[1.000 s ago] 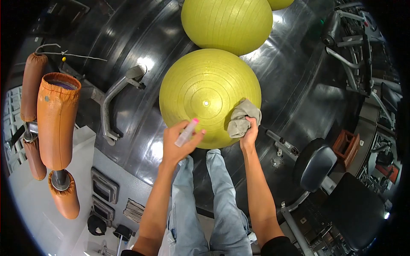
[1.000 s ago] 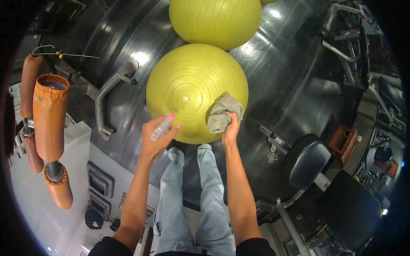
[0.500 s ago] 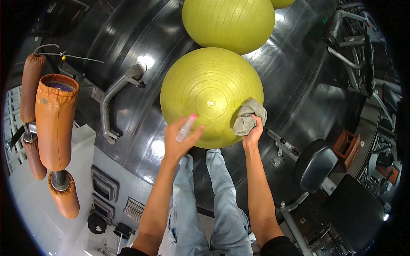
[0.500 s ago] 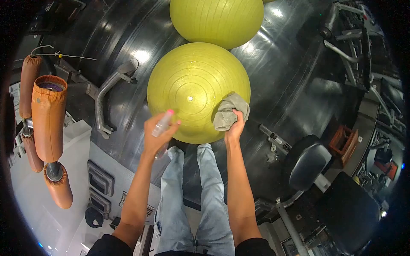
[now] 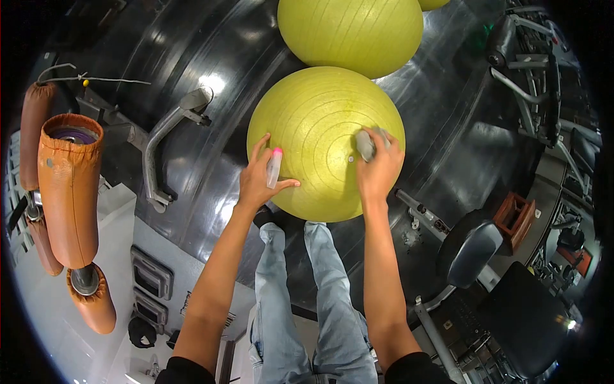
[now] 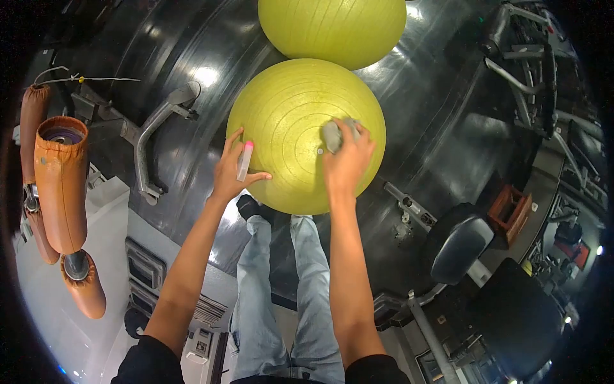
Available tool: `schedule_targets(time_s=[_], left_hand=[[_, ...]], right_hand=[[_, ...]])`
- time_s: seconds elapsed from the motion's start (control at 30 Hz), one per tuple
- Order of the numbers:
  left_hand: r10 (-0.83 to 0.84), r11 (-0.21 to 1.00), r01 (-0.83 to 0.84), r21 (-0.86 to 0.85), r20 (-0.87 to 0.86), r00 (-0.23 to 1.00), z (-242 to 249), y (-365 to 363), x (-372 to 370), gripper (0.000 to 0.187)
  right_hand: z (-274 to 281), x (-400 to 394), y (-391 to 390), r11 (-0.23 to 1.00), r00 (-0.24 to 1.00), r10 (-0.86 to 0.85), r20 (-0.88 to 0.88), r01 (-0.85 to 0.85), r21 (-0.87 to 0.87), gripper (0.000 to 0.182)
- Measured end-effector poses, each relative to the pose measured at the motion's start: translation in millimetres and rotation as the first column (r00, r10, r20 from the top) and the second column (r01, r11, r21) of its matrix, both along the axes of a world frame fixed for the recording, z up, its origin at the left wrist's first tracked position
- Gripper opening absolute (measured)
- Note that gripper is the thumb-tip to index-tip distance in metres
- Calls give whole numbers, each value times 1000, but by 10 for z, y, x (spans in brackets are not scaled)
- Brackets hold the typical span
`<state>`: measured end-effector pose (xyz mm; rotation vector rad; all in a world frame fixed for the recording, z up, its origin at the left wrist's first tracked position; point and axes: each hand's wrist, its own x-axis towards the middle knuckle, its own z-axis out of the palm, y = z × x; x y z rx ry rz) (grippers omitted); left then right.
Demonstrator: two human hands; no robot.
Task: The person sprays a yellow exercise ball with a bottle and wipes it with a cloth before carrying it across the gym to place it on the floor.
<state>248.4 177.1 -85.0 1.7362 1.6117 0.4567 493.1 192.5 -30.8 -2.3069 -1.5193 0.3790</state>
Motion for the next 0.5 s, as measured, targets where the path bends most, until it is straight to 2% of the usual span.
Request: schedule_targets(time_s=[0.03, 0.1, 0.13, 0.23, 0.3, 0.37, 0.43, 0.5], left_hand=[[-1, 1000, 1, -2, 2, 1000, -33, 10, -3, 85], [15, 985, -20, 172, 27, 1000, -84, 54, -17, 85], [17, 985, -21, 171, 27, 999, -87, 66, -32, 85], [16, 994, -20, 106, 32, 999, -94, 43, -71, 83], [1, 1000, 0, 20, -25, 1000, -115, -8, -104, 82], [-12, 999, 13, 32, -32, 999, -197, -32, -223, 82], [-23, 999, 25, 41, -36, 999, -207, -23, -280, 81], [-24, 999, 25, 40, -31, 999, -163, 19, -322, 81]], right_hand=[[1, -34, 72, 1000, 1000, -1, 2, 1, -2, 49], [-10, -97, 175, 998, 998, 61, 19, -60, -34, 53], [-11, -148, 184, 997, 998, 63, 19, -62, -35, 53], [-34, -372, 105, 972, 970, 222, 96, -227, 52, 57], [-39, -565, 32, 963, 961, 266, 81, -268, 26, 55], [-34, -621, -100, 952, 950, 306, 64, -307, 2, 53], [-54, -610, -322, 879, 876, 475, 83, -476, -15, 48], [-54, -530, -535, 844, 843, 536, 52, -536, -20, 46]])
